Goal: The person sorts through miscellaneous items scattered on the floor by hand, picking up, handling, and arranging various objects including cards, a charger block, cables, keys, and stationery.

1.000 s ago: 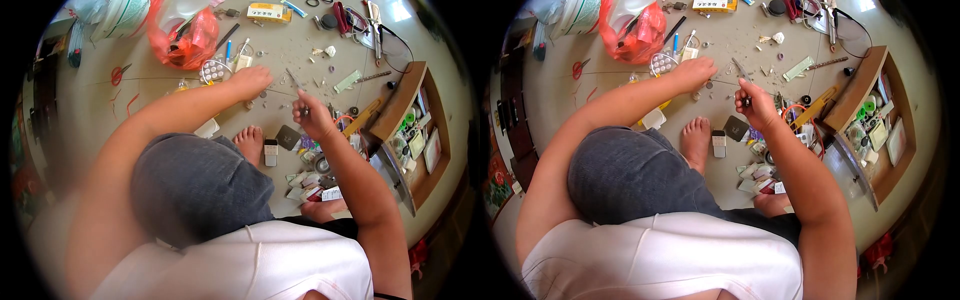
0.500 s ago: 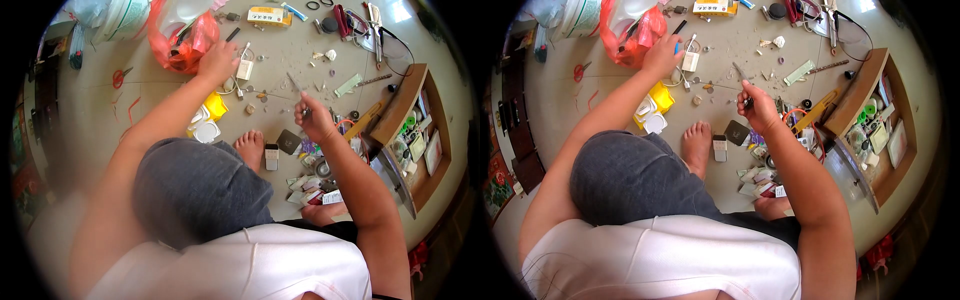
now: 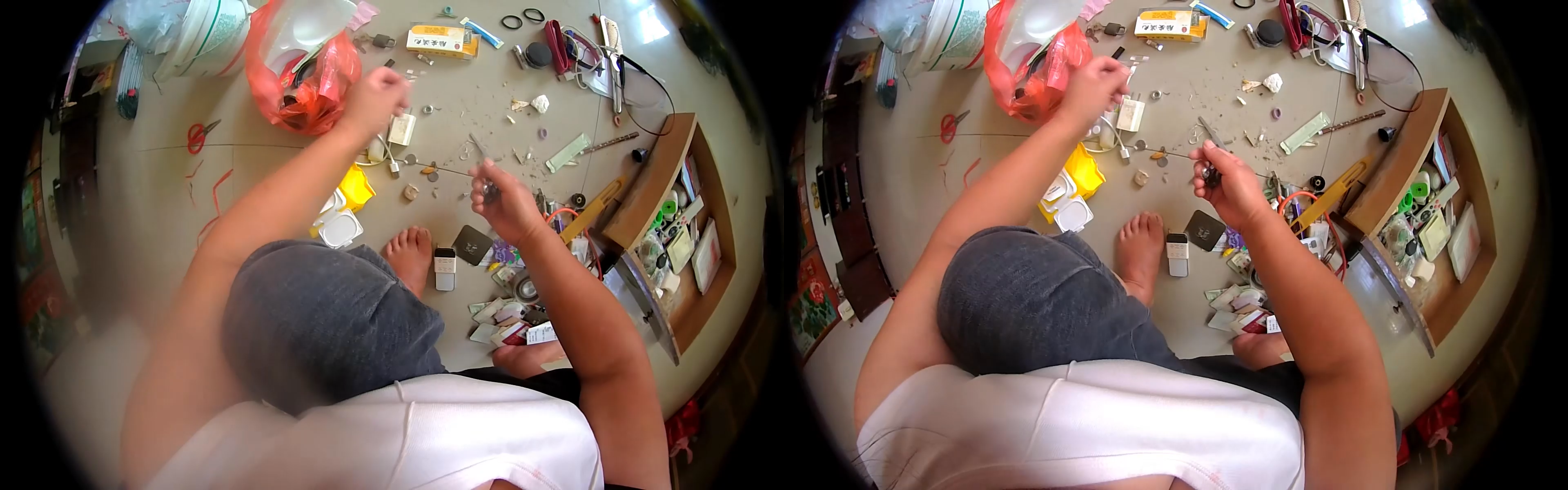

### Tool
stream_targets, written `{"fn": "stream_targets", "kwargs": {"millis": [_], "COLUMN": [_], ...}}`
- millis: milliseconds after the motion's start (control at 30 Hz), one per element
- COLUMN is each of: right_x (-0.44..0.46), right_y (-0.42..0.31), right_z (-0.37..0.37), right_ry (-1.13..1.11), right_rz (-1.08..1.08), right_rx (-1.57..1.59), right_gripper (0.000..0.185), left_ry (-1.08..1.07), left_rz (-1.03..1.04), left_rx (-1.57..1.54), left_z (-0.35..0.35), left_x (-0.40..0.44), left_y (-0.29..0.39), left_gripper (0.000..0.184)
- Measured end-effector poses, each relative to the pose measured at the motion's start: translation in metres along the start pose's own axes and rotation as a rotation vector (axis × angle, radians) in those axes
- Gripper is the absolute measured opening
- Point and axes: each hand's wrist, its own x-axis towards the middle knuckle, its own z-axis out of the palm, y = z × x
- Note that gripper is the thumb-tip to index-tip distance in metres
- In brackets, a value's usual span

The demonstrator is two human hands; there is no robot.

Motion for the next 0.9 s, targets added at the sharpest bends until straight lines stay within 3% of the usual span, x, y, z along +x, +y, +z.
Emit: {"fn": "stream_targets", "kwargs": {"millis": [167, 200, 267, 333, 367, 400, 433, 500, 600, 733, 900], "right_x": [-0.004, -0.002, 0.003, 0.005, 0.005, 0.007, 0.006, -0.004, -0.014, -0.015, -0.02], "right_y": [-0.006, -0.005, -0.004, -0.005, -0.003, -0.001, 0.0, -0.003, -0.006, -0.004, -0.009], "right_z": [0.024, 0.02, 0.012, -0.002, -0.014, -0.029, -0.037, -0.028, -0.021, -0.026, -0.018], "right_ry": [0.099, 0.13, 0.161, 0.183, 0.184, 0.051, -0.081, -0.028, 0.024, 0.035, 0.034], "right_rz": [-0.077, -0.118, -0.158, -0.127, -0.127, -0.11, -0.094, -0.076, -0.046, -0.026, -0.027], "right_rx": [0.096, 0.165, 0.236, 0.243, 0.245, 0.233, 0.222, 0.22, 0.236, 0.275, 0.257], "right_gripper": [0.037, 0.035, 0.034, 0.03, 0.03, 0.029, 0.028, 0.03, 0.037, 0.052, 0.057], "left_ry": [-0.491, -0.49, -0.569, -0.555, -0.41, -0.263, -0.267, 0.007, -0.037, -0.04, -0.149], "left_rz": [0.309, 0.309, 0.539, 0.447, 0.463, 0.476, 0.476, 0.78, 0.668, 0.721, 0.641], "left_rx": [0.317, 0.316, 0.313, 0.302, 0.441, 0.578, 0.578, 0.927, 1.054, 1.121, 1.177], "left_z": [0.048, 0.052, 0.059, 0.056, 0.053, 0.05, 0.044, 0.03, 0.021, 0.026, 0.031], "left_x": [-0.047, -0.05, -0.053, -0.045, -0.032, -0.019, -0.006, 0.014, 0.023, 0.023, 0.029], "left_y": [0.013, 0.012, 0.009, 0.011, 0.003, -0.005, -0.015, -0.032, -0.035, -0.034, -0.028], "left_gripper": [0.022, 0.022, 0.023, 0.023, 0.023, 0.023, 0.023, 0.025, 0.029, 0.027, 0.02]}}
